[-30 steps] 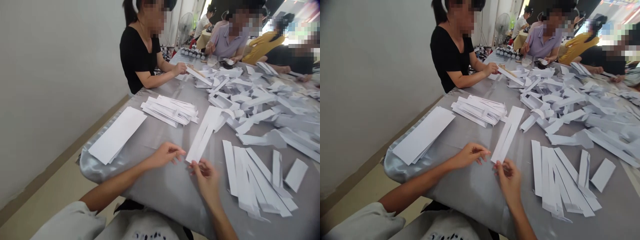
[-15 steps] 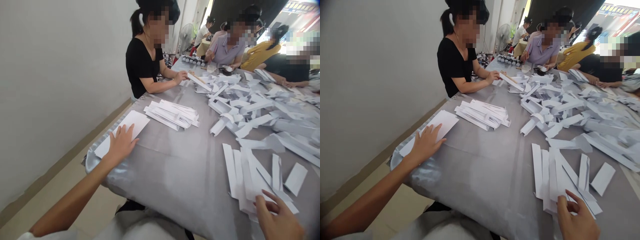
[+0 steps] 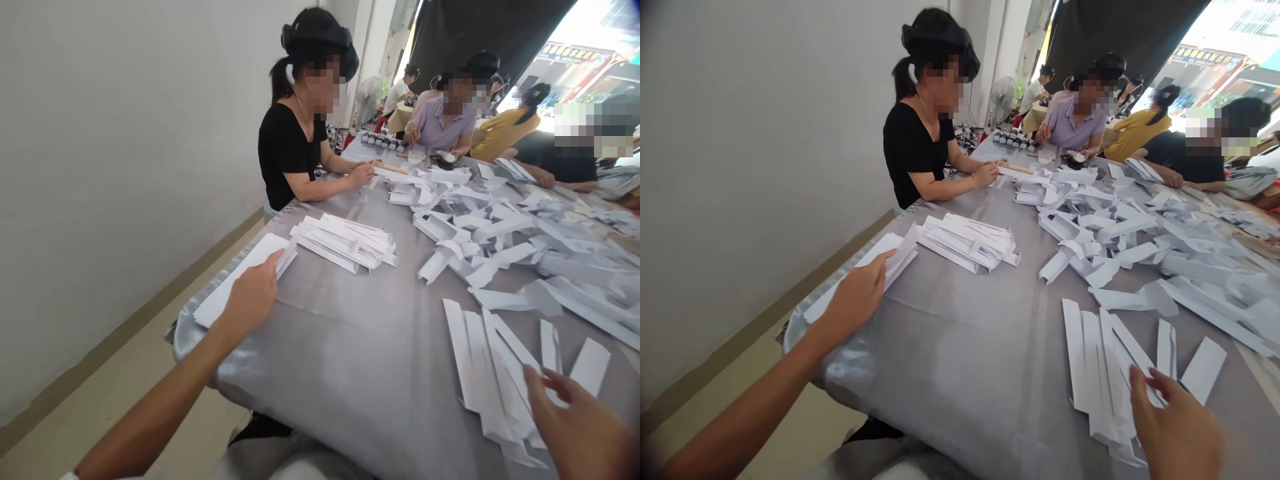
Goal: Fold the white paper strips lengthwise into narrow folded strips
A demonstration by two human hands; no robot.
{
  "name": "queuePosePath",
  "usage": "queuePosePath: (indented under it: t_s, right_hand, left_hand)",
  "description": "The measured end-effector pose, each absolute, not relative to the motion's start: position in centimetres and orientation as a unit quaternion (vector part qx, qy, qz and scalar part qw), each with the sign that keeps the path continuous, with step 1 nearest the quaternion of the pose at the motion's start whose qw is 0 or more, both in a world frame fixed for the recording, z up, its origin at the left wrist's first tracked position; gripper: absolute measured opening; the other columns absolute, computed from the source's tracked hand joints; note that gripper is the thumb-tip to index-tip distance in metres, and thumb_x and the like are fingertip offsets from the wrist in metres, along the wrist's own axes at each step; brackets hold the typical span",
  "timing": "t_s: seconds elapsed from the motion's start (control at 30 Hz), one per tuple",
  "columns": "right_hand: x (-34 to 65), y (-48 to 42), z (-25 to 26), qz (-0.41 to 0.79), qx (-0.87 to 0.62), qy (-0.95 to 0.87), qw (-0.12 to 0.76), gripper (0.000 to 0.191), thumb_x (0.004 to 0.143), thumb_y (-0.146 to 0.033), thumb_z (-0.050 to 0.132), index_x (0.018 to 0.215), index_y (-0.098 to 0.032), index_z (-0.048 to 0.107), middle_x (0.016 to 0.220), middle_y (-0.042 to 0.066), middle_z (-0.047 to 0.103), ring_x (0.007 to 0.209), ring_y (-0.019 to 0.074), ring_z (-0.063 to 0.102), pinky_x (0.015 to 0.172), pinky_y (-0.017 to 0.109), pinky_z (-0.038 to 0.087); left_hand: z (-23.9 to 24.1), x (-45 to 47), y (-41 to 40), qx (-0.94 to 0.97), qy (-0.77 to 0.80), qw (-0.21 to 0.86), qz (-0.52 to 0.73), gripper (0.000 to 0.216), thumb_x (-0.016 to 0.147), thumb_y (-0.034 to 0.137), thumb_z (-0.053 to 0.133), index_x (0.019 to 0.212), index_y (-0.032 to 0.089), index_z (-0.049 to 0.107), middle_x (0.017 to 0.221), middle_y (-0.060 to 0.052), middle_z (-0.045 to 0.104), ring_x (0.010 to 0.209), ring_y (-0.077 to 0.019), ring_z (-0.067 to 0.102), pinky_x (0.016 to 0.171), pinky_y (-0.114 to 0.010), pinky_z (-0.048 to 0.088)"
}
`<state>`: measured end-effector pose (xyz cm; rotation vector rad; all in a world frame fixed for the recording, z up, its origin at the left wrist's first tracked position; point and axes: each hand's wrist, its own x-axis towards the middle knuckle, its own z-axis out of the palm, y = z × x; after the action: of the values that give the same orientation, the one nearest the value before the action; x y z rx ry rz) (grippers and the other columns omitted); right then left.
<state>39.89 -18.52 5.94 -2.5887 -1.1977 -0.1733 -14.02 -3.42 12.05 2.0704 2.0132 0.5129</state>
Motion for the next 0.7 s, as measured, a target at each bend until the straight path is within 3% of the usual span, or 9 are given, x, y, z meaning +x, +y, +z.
queuePosePath:
  t_s: [0.07, 0.17, 0.3, 0.37, 0.5, 0.6, 0.7]
  right_hand:
    - [35.2, -15.5, 8.6, 0.020, -0.857, -0.475, 0.198, 0.060, 0.086, -0.075, 0.056, 0.105, -0.024, 0.081, 0.105, 0.021, 0.082, 0.089, 0.0448, 0.076, 0.083, 0.058, 0.059]
    - [28.1, -11.6, 12.0, 0.173, -0.772, -0.536, 0.295, 0.076, 0.089, -0.080, 0.060, 0.135, -0.022, 0.074, 0.125, 0.016, 0.080, 0.101, 0.0389, 0.076, 0.081, 0.050, 0.062]
    - [21.9, -7.9, 15.7, 0.322, -0.650, -0.592, 0.352, 0.066, 0.102, -0.075, 0.052, 0.140, -0.024, 0.072, 0.125, 0.012, 0.081, 0.116, 0.0338, 0.075, 0.098, 0.047, 0.061]
    - [20.3, -6.5, 17.4, 0.351, -0.597, -0.599, 0.402, 0.061, 0.100, -0.073, 0.061, 0.131, -0.022, 0.075, 0.115, 0.012, 0.083, 0.099, 0.0315, 0.078, 0.085, 0.043, 0.064]
    - [18.7, -4.8, 19.9, 0.415, -0.552, -0.524, 0.498, 0.064, 0.090, -0.066, 0.080, 0.136, -0.024, 0.070, 0.090, 0.009, 0.083, 0.066, 0.0272, 0.076, 0.054, 0.035, 0.060]
    - [17.6, -4.4, 20.1, 0.453, -0.536, -0.501, 0.507, 0.063, 0.086, -0.064, 0.084, 0.133, -0.024, 0.069, 0.083, 0.007, 0.081, 0.058, 0.0246, 0.074, 0.047, 0.030, 0.055]
    - [16.6, -4.1, 19.1, 0.485, -0.536, -0.490, 0.487, 0.065, 0.084, -0.061, 0.087, 0.133, -0.024, 0.064, 0.087, 0.006, 0.082, 0.059, 0.0234, 0.074, 0.050, 0.030, 0.058]
  left_hand:
    - [13.3, -11.4, -3.9, 0.721, 0.621, 0.160, 0.263, 0.053, 0.112, 0.034, 0.034, 0.159, 0.020, 0.056, 0.090, -0.008, 0.075, 0.078, -0.0253, 0.068, 0.076, -0.035, 0.049]
    - [15.3, -6.5, -4.1, 0.725, 0.487, 0.291, 0.391, 0.047, 0.111, 0.034, 0.042, 0.151, 0.020, 0.063, 0.077, -0.001, 0.065, 0.065, -0.0172, 0.056, 0.068, -0.029, 0.044]
    - [17.8, -1.2, -3.2, 0.658, 0.335, 0.470, 0.484, 0.043, 0.109, 0.034, 0.049, 0.149, 0.023, 0.061, 0.075, 0.002, 0.063, 0.063, -0.0134, 0.052, 0.064, -0.025, 0.044]
    - [18.8, 0.2, -2.3, 0.598, 0.280, 0.545, 0.516, 0.044, 0.104, 0.033, 0.059, 0.146, 0.024, 0.060, 0.086, -0.002, 0.072, 0.068, -0.0147, 0.061, 0.063, -0.025, 0.047]
    - [20.0, 0.6, -0.3, 0.541, 0.191, 0.620, 0.535, 0.058, 0.086, 0.032, 0.084, 0.139, 0.025, 0.061, 0.111, -0.009, 0.079, 0.091, -0.0247, 0.077, 0.073, -0.030, 0.058]
    - [19.8, 0.1, 1.3, 0.521, 0.152, 0.655, 0.526, 0.076, 0.077, 0.031, 0.093, 0.144, 0.025, 0.060, 0.119, -0.011, 0.080, 0.101, -0.0303, 0.079, 0.083, -0.036, 0.061]
    - [18.8, 0.0, 2.7, 0.462, 0.121, 0.705, 0.524, 0.066, 0.080, 0.035, 0.090, 0.140, 0.021, 0.066, 0.136, -0.015, 0.075, 0.121, -0.0364, 0.074, 0.096, -0.042, 0.061]
